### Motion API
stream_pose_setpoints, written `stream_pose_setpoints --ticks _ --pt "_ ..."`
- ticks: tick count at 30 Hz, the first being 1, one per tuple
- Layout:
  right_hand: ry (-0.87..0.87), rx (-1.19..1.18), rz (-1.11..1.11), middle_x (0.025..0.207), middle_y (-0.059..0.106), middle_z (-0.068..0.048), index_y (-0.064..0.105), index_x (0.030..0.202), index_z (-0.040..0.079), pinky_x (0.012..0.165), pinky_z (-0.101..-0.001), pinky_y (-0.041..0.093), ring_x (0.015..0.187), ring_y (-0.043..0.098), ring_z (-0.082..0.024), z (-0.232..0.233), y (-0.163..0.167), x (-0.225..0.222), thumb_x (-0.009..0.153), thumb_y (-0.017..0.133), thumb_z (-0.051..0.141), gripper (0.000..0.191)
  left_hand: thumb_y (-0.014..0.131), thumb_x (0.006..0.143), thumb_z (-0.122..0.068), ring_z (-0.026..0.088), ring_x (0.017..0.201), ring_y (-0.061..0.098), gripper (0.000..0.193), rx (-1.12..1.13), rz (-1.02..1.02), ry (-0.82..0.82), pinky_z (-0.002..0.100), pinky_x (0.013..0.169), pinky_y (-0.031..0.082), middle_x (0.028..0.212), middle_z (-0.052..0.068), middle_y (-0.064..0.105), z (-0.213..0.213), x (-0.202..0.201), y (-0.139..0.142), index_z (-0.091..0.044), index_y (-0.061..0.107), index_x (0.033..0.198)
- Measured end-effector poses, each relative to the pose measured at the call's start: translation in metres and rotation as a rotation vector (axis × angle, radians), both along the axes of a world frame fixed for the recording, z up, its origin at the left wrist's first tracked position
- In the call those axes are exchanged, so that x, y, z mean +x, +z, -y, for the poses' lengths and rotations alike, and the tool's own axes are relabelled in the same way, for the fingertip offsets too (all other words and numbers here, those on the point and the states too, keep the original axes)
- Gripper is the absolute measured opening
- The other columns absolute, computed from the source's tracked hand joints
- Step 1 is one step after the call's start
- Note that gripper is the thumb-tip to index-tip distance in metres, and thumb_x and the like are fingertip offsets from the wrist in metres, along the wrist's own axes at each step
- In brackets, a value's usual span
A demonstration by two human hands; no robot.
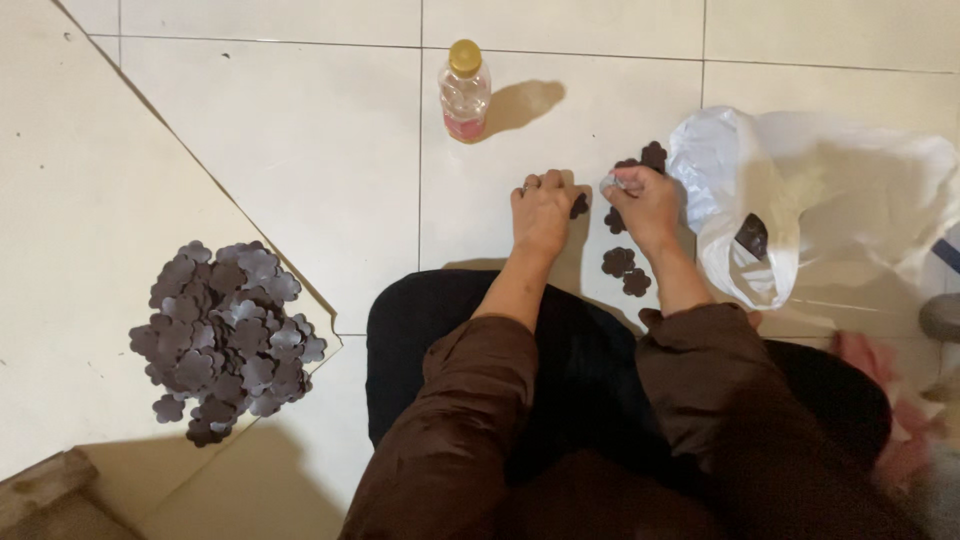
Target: The person sits on the floor and cleans dark flower-shaped cutouts one by one using a small white cloth. They wipe each piece and place it into a growing pile on a white board to the left. A plastic bottle and a white bag are visible nearby.
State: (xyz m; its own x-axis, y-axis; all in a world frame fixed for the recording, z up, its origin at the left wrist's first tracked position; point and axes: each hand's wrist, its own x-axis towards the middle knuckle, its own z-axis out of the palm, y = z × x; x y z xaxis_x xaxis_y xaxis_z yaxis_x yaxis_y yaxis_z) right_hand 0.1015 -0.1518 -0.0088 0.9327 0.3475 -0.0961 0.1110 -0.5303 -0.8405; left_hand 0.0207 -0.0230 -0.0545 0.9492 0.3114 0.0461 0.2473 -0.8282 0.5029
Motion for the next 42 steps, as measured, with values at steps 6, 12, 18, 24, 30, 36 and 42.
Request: stream_pose_setpoints --ticks 6,12,18,24,30,36,42 --pt "0.183 -0.098 0.17 0.097 0.07 -0.011 0.077 0.101 0.003 0.078 -0.0331 0.058 0.087 0.07 -0.024 0.0 -0.007 -0.015 0.086 0.076 0.0 0.016 0.066 0.087 -0.012 0.03 0.114 0.059 0.019 0.096 -0.141 -0.068 0.046 0.092 0.047 0.117 0.004 0.063 0.01 -0.01 0.007 -0.017 0.076 0.102" --pt "0.214 -0.19 0.5 0.095 0.065 -0.016 0.075 0.095 0.003 0.077 -0.0427 0.055 0.088 0.066 -0.036 -0.01 -0.017 -0.021 0.085 0.075 -0.005 0.012 0.063 0.089 -0.014 0.028 0.123 0.057 0.024 0.166 -0.329 -0.099 0.046 0.096 0.045 0.126 0.006 0.063 0.022 -0.007 0.01 -0.014 0.074 0.111" --pt "0.235 -0.177 0.461 0.092 0.066 -0.015 0.075 0.092 0.003 0.073 -0.0426 0.055 0.082 0.068 -0.035 -0.011 -0.015 -0.015 0.082 0.076 -0.004 0.012 0.059 0.098 -0.014 0.028 0.11 0.066 0.059 0.128 -0.562 -0.198 0.044 0.09 0.046 0.115 0.004 0.073 0.033 -0.018 0.016 -0.016 0.042 0.154" --pt "0.295 -0.184 0.507 0.092 0.066 -0.015 0.074 0.091 0.003 0.074 -0.0432 0.055 0.083 0.068 -0.035 -0.018 -0.016 -0.02 0.085 0.077 -0.002 0.008 0.062 0.095 -0.013 0.026 0.105 0.07 0.077 0.102 -0.662 -0.179 0.041 0.084 0.048 0.114 0.001 0.075 0.038 -0.022 0.019 -0.02 0.026 0.163" --pt "0.338 -0.1 0.561 0.101 0.07 -0.015 0.072 0.094 0.002 0.08 -0.0426 0.054 0.091 0.067 -0.035 -0.02 -0.005 -0.011 0.084 0.076 0.001 0.012 0.058 0.096 -0.016 0.026 0.1 0.071 0.073 0.136 -0.636 -0.159 0.044 0.082 0.046 0.113 0.001 0.074 0.039 -0.024 0.017 -0.024 0.026 0.161" --pt "0.418 -0.193 0.324 0.099 0.071 -0.015 0.074 0.097 0.002 0.079 -0.0397 0.054 0.089 0.068 -0.031 -0.01 -0.002 -0.012 0.087 0.077 0.004 0.011 0.06 0.096 -0.016 0.024 0.099 0.072 0.064 0.11 -0.65 -0.127 0.042 0.083 0.045 0.108 0.0 0.076 0.034 -0.029 0.024 -0.023 0.038 0.156" --pt "0.273 -0.197 0.099 0.1 0.072 -0.011 0.075 0.102 0.003 0.078 -0.0346 0.057 0.09 0.072 -0.021 0.006 -0.002 -0.012 0.087 0.08 0.009 0.017 0.069 0.088 -0.018 0.022 0.101 0.071 0.074 0.1 -0.676 -0.166 0.04 0.082 0.044 0.106 -0.002 0.076 0.033 -0.037 0.03 -0.018 0.039 0.156"
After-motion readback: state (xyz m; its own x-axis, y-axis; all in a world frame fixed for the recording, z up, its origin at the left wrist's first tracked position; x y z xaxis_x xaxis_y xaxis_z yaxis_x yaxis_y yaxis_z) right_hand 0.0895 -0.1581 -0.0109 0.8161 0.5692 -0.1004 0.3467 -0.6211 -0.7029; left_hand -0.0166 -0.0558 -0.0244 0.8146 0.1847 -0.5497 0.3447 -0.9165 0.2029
